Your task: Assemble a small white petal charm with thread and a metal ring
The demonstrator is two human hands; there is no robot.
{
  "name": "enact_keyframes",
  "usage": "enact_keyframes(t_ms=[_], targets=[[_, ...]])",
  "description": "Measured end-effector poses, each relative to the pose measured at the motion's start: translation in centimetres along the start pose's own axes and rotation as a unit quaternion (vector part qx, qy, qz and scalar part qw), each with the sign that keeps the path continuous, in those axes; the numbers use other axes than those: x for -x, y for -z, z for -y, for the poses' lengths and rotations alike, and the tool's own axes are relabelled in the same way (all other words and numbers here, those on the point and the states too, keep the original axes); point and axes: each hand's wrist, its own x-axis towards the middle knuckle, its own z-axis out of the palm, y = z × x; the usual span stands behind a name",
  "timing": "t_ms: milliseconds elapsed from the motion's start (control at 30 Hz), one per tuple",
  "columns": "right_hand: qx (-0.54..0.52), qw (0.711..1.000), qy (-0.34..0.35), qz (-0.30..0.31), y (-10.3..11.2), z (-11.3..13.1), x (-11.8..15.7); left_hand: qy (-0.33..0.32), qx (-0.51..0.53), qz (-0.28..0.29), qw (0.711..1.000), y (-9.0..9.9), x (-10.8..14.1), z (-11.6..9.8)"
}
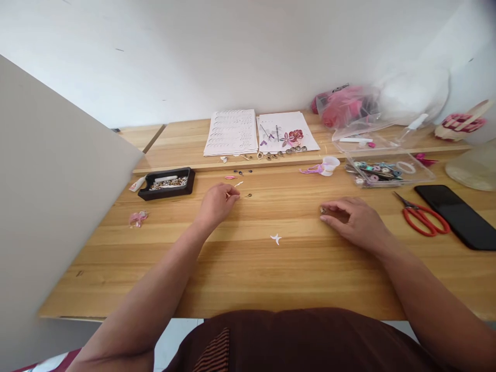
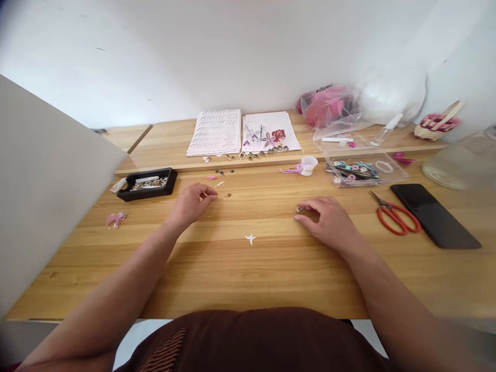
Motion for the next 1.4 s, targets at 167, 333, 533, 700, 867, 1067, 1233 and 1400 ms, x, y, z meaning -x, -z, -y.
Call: enact_keyframes(t_ms=[167,333,533,700,867,1067,1233,1400], targets=[[-0.015,1.000,0.004,-0.006,-0.2,0.0,0.0,0.003,-0.027,0.031,0.999,-1.5,-1.5,-0.1],[-0.034,0.999,-0.014,-0.022,-0.3,0.2,0.1,-0.011,-0.021,0.014,1.000,-2.5,-1.5,0.0],[-0.077,0.987,-0.088,-0.112,0.8,2.0,-0.4,0.094,0.341,0.077,0.932,-1.7,0.1,-1.8],[-0.229,0.970,-0.083,-0.025,1.0,7.3,-2.1,0.174,0.570,0.233,0.768,-1.8,2.2,-4.8],[-0.454,0.874,-0.158,0.074,-1.5,11.6,-3.2,0.213,0.623,0.250,0.710,-2.6,3.7,-6.5],[-0.546,0.813,-0.197,0.053,-3.1,12.3,-3.3,0.222,0.607,0.244,0.723,-3.2,3.8,-6.5],[-0.558,0.802,-0.213,0.016,-3.2,11.7,-3.7,0.196,0.554,0.258,0.767,-3.1,3.9,-6.2],[-0.584,0.774,-0.239,0.048,-3.3,11.4,-3.6,0.171,0.513,0.251,0.803,-3.2,4.0,-6.1]])
